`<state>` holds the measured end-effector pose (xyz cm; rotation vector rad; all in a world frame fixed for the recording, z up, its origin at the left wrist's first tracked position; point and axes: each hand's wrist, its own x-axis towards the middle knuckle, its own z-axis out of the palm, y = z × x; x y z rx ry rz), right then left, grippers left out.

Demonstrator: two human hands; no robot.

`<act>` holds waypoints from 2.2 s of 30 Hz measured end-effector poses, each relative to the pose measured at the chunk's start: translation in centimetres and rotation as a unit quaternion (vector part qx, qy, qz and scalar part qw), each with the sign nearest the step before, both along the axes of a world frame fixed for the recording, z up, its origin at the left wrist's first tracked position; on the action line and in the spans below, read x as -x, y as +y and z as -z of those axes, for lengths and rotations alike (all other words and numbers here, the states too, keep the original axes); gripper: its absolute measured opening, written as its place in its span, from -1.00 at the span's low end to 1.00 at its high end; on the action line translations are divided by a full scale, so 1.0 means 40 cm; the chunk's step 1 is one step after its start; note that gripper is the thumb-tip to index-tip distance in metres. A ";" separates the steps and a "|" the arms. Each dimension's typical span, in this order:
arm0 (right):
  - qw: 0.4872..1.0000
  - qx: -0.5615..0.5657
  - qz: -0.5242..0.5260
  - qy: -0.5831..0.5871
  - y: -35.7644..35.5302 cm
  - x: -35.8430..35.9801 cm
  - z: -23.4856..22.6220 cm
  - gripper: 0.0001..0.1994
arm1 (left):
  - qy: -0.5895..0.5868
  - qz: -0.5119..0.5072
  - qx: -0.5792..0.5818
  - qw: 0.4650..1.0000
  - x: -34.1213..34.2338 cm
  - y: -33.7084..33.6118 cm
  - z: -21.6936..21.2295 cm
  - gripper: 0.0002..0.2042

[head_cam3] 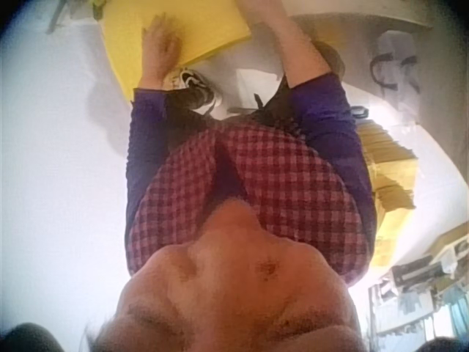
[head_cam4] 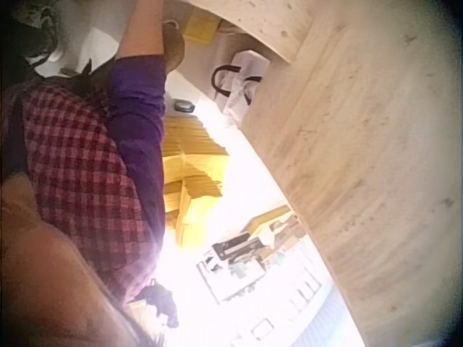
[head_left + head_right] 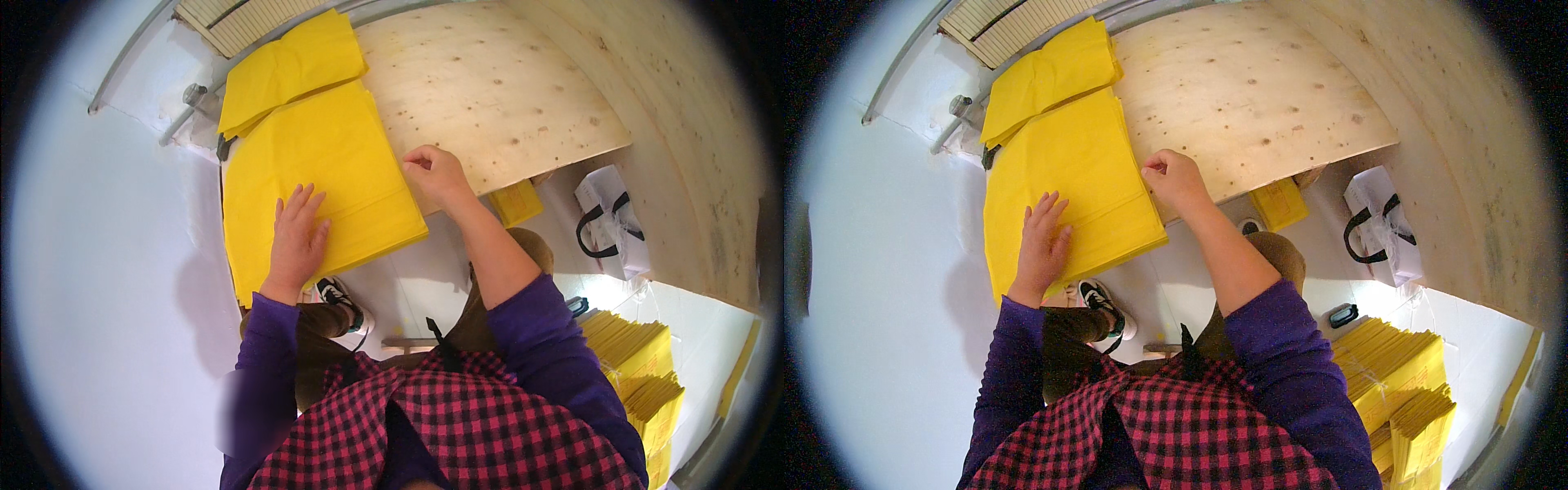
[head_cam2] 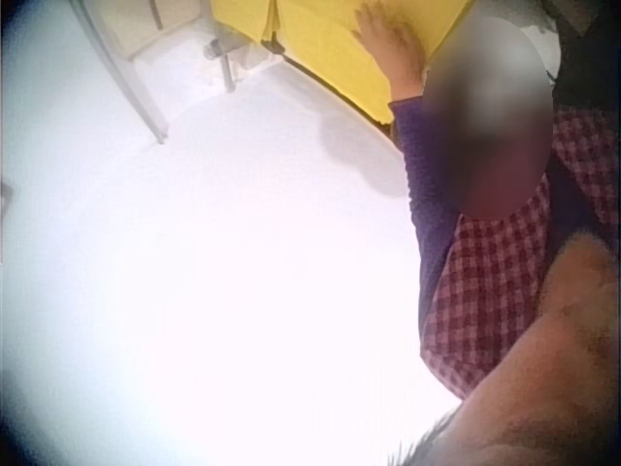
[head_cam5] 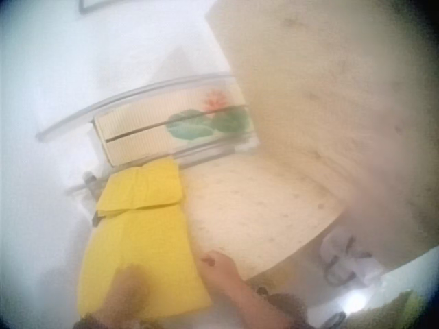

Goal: The person folds yellow cloths on a wooden table. They pick up a stack of cloths, unfold them, and fold them into smaller rectangles, stacking the folded pieces on the table.

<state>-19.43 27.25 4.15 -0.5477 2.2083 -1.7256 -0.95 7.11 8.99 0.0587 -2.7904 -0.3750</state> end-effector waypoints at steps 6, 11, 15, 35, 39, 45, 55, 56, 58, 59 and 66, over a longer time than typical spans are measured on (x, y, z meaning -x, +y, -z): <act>0.999 -0.027 -0.018 0.011 0.010 0.001 0.004 -0.79 | -0.068 -0.011 -0.052 0.996 0.031 0.002 0.012 -0.60; 0.999 -0.026 -0.041 -0.001 0.016 0.000 0.008 -0.79 | -0.060 -0.009 -0.050 0.997 0.034 0.003 0.033 -0.61; 0.998 -0.032 -0.050 0.010 0.017 -0.002 0.006 -0.78 | -0.060 -0.008 -0.064 0.996 0.032 0.000 0.025 -0.61; 0.998 -0.026 -0.057 -0.028 0.034 -0.010 -0.009 -0.87 | -0.065 0.013 -0.054 0.996 0.056 0.008 0.025 -0.60; 0.991 0.007 -0.084 -0.101 0.032 -0.013 -0.011 -0.90 | -0.067 0.016 -0.060 0.996 0.062 0.009 0.030 -0.60; 0.995 -0.001 -0.080 -0.064 0.032 -0.014 -0.005 -0.90 | -0.065 0.005 -0.055 0.996 0.056 0.007 0.016 -0.60; 0.999 -0.019 -0.042 0.019 0.032 -0.006 -0.002 -0.85 | -0.051 0.050 -0.059 0.996 0.090 0.030 0.003 -0.61; 0.998 -0.022 -0.050 0.026 0.031 -0.006 -0.001 -0.86 | -0.052 0.052 -0.058 0.996 0.092 0.034 0.007 -0.61; 0.998 -0.027 -0.054 0.034 0.031 -0.008 0.001 -0.86 | -0.050 0.055 -0.057 0.996 0.092 0.038 0.013 -0.62; 0.998 -0.029 -0.050 0.036 0.030 -0.009 0.001 -0.87 | -0.048 0.055 -0.057 0.996 0.092 0.039 0.015 -0.62; 0.997 -0.032 -0.061 0.037 0.029 -0.010 -0.001 -0.88 | -0.029 0.050 -0.101 0.993 0.093 0.033 0.035 -0.63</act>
